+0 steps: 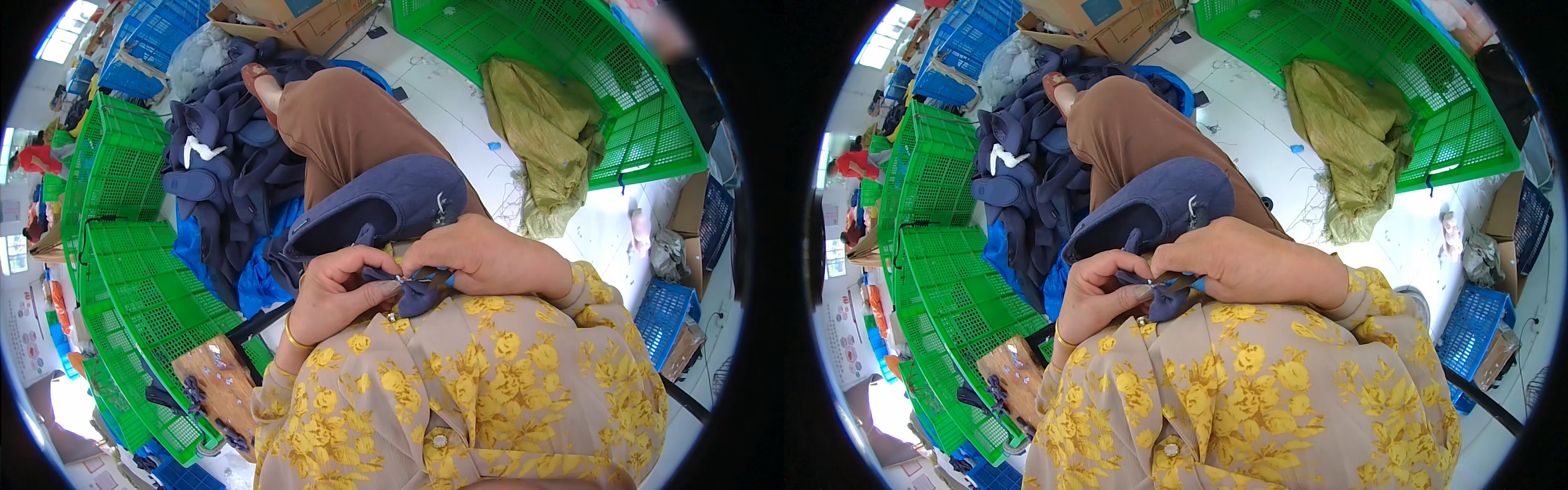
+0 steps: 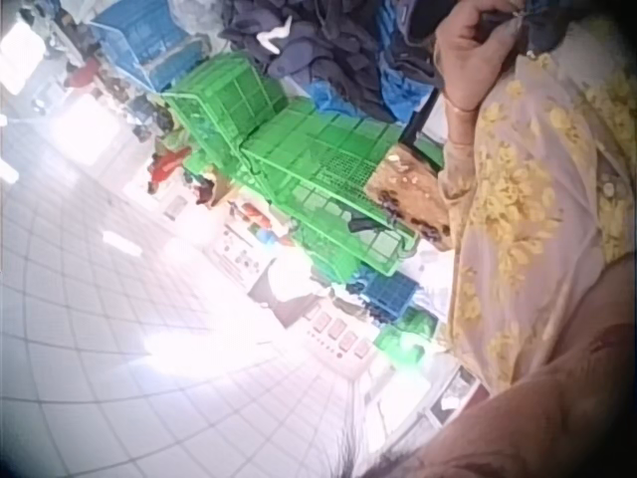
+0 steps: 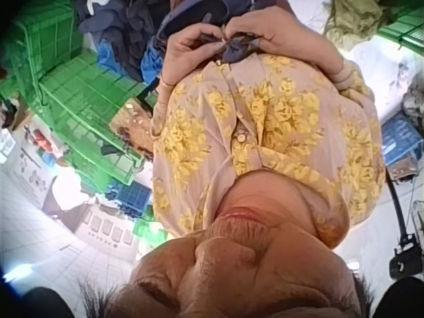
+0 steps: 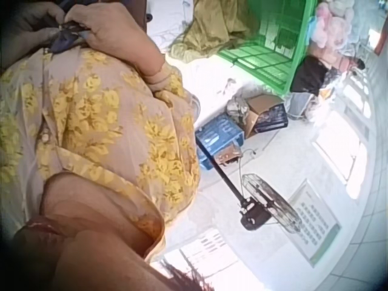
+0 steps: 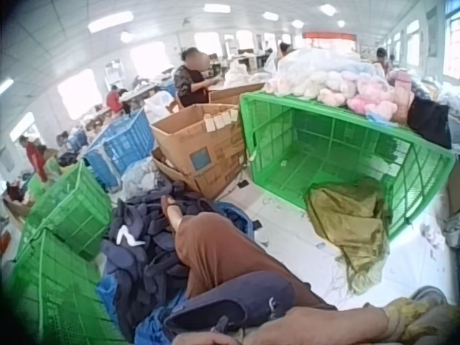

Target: The person sits on the floor and uses a small blue tool to trim loose threads and excess fabric from the opening of a dark blue slip-on shoe. The person repeatedly picks up shoes from a nearby pile, trims the edges, and places them back down.

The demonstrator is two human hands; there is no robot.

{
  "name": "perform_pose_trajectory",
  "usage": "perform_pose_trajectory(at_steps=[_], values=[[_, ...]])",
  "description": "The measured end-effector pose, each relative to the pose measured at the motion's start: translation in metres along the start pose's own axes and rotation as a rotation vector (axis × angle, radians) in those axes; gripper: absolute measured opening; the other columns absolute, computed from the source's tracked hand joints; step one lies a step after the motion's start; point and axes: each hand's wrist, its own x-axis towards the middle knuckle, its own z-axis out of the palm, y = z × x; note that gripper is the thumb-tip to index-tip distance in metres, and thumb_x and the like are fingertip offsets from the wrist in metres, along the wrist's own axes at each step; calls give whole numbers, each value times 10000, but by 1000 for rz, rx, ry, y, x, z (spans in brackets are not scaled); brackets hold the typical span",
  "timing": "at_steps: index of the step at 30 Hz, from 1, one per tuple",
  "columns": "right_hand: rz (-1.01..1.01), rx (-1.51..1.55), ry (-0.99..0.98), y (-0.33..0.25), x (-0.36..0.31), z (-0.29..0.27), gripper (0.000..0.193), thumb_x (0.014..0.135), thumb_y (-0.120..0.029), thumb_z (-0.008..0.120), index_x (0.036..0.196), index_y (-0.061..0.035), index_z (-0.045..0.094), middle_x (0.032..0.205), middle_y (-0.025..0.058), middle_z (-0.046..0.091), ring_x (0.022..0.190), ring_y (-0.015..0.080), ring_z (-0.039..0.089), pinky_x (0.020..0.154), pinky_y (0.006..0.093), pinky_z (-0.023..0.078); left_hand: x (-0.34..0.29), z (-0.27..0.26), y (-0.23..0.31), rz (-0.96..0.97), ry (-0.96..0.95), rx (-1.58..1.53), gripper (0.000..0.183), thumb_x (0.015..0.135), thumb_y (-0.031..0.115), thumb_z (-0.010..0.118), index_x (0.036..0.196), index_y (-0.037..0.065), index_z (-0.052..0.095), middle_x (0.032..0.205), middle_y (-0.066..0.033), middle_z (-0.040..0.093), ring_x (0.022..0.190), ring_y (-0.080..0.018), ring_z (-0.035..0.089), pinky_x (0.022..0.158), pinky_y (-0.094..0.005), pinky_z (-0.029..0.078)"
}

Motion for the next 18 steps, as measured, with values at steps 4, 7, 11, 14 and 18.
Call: perform_pose_trajectory(at_steps=[4,7,11,14,18], values=[[108,-60,-40,-6,2,1,329,747,52,554,1041,-94,538,875,127,646,818,363,635,673,432,498,2,0,-1,-40,6,-35,150,880,31,676,1023,2,638,857,-39,678,722,-81,649,666,-209,541],[82,37,63,1,3,7,303,766,39,560,1037,-96,558,880,128,644,804,353,638,674,417,508,2,0,-2,-17,46,-87,154,883,22,668,1029,-3,626,858,-50,679,722,-89,653,662,-215,542],[94,-168,411,-4,7,-13,264,780,-11,601,1029,-98,602,887,87,630,797,292,641,655,354,507,1,3,-5,67,165,-135,165,889,12,654,1045,-12,608,864,-61,680,727,-99,660,663,-223,548],[-139,-176,331,-15,9,-12,263,788,-29,605,1038,-112,603,939,52,614,789,268,635,634,342,497,3,9,1,99,222,-111,162,893,7,647,1048,-17,608,879,-67,681,737,-101,665,665,-223,554],[-212,-549,382,-8,15,4,256,743,-47,635,986,-117,596,898,25,543,685,230,577,561,346,456,12,16,4,220,267,4,163,895,4,643,1052,-27,612,899,-69,680,742,-100,669,664,-219,559]])
